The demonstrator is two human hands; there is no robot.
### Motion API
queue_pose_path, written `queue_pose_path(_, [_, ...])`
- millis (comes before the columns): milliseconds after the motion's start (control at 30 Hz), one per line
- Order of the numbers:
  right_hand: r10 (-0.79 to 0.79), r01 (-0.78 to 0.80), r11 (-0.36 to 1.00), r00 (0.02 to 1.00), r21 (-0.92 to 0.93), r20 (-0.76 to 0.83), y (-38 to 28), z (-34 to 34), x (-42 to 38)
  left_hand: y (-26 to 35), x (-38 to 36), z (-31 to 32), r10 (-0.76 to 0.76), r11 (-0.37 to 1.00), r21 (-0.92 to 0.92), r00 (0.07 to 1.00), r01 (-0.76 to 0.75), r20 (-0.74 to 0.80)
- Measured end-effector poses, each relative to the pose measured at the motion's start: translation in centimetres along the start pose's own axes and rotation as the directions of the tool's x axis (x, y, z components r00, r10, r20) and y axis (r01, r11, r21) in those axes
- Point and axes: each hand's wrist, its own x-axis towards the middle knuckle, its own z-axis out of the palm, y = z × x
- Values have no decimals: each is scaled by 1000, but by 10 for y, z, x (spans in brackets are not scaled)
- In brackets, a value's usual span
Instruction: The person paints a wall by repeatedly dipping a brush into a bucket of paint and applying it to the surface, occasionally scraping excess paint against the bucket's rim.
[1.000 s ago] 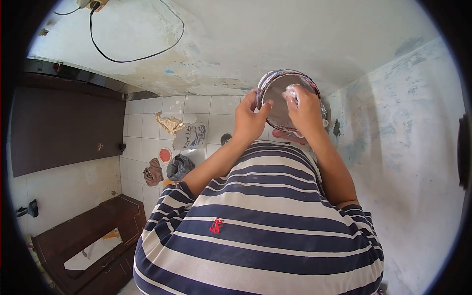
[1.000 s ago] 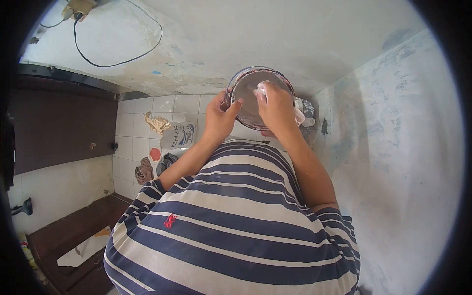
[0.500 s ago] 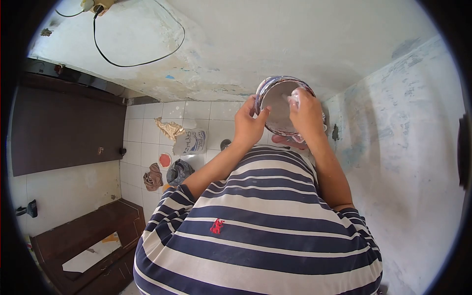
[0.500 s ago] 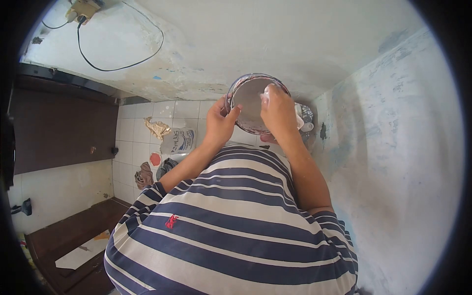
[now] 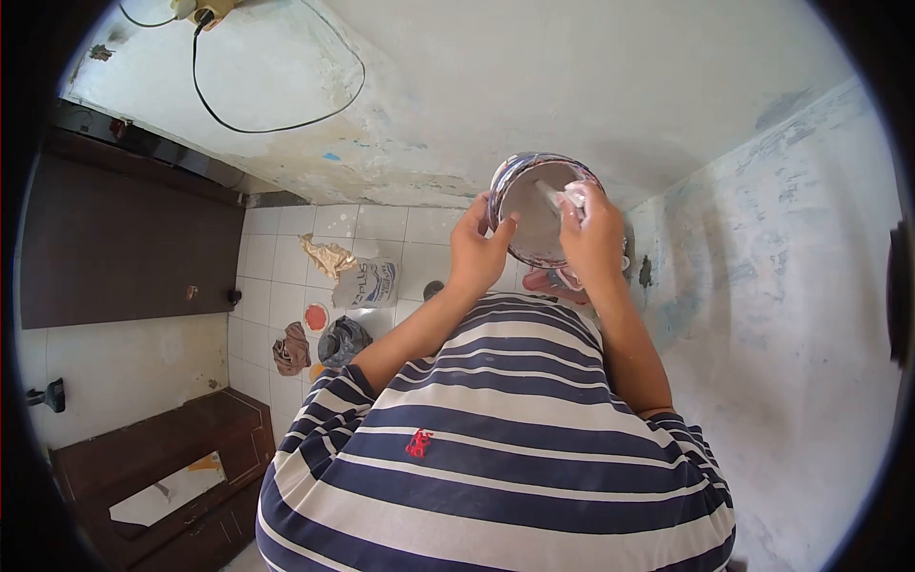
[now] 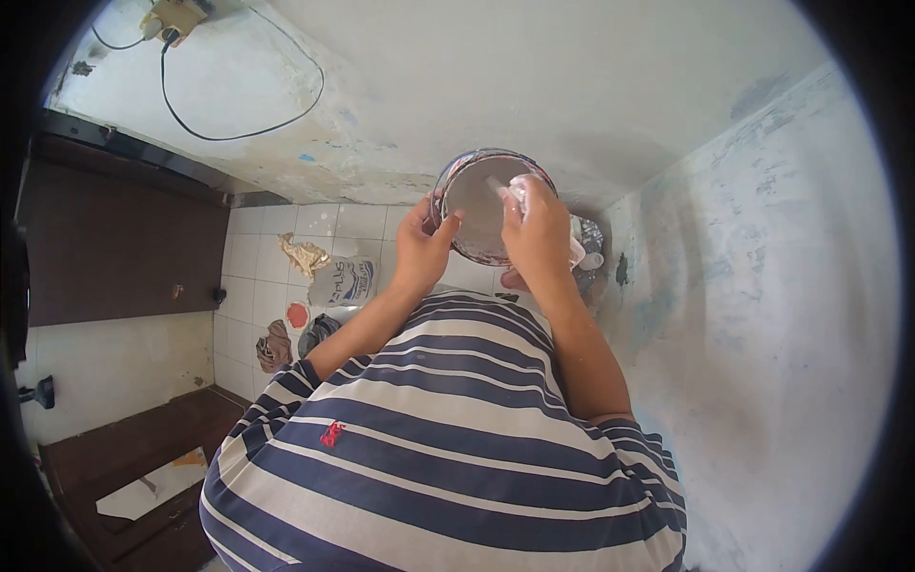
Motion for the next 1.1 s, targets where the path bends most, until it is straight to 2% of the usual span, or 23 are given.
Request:
queue_pose_path(67, [-12, 14, 1000, 994, 19, -107, -3, -9, 0, 0, -1, -2, -1, 999, 44, 1000, 0, 11])
queue_pose_path(100, [-8, 10, 1000, 995, 18, -103, -5, -13, 0, 2, -1, -3, -7, 999, 44, 1000, 6, 10])
queue_pose_path(200, [149, -133, 978, 984, 159, -100, -8, -27, -1, 3, -2, -2, -12, 1000, 12, 1000, 12, 7])
queue_pose_path(233, [147, -131, 979, 984, 159, -96, -3, -28, -2, 2, -1, -3, 2, 1000, 9, 1000, -2, -2])
queue_pose_path(300, [129, -75, 968, 967, 238, -219, 1, -29, -2, -1, 1, -5, 17, 1000, 7, 1000, -17, -14])
queue_pose_path(333, [281, -200, 888, 948, 414, -146, 0, -32, -4, -2, 1, -6, 8, 1000, 4, 1000, -8, -15])
queue_pose_path(367, [283, -202, 888, 948, 414, -144, 1, -31, -4, -2, 2, -8, -2, 1000, 1, 1000, 2, -14])
queue_pose_path(467, [426, -283, 722, 901, 631, -83, 17, -28, -2, 2, 2, -12, -44, 997, -63, 999, 44, -7])
queue_pose_path(500, [428, -285, 721, 900, 632, -83, 21, -26, -4, 6, 2, -14, -46, 997, -62, 999, 45, -6])
queue_pose_path(567, [533, -337, 547, 846, 766, -8, 21, -27, -6, 14, 2, -18, -125, 991, -53, 992, 124, -19])
queue_pose_path(700, [525, -309, 516, 851, 799, -10, 32, -9, -13, 10, 12, -26, -135, 987, -89, 991, 134, -6])
queue_pose_path(767, [314, -237, 766, 949, 597, -26, 28, -3, -18, 10, 18, -34, -171, 985, -29, 985, 170, -7])
queue_pose_path(800, [198, -151, 836, 980, 527, -34, 23, 1, -19, 9, 21, -38, -172, 985, -28, 985, 172, 0])
queue_pose_path(833, [203, -151, 837, 978, 526, -41, 17, 3, -19, 8, 26, -42, -139, 990, -13, 990, 139, 3])
queue_pose_path(867, [30, -27, 935, 1000, 355, -2, 9, 4, -17, 10, 31, -46, -106, 994, 1, 994, 106, 7])
queue_pose_path(900, [-131, 117, 977, 989, 179, 70, 0, 6, -15, 11, 35, -50, -109, 994, 4, 994, 109, 15])
queue_pose_path(933, [-229, 215, 967, 969, 136, 95, -11, 9, -13, 13, 38, -54, -142, 990, -9, 990, 143, 12])
queue_pose_path(967, [-221, 208, 969, 971, 134, 92, -17, 14, -13, 15, 42, -58, -175, 984, -23, 985, 175, 7])
queue_pose_path(1033, [-215, 176, 974, 911, 140, 351, -28, 23, -12, 19, 50, -68, -99, 995, 30, 995, 98, 26])
queue_pose_path(1100, [-228, 201, 973, 912, 111, 341, -38, 31, -7, 21, 55, -77, -87, 994, 72, 996, 85, 28])
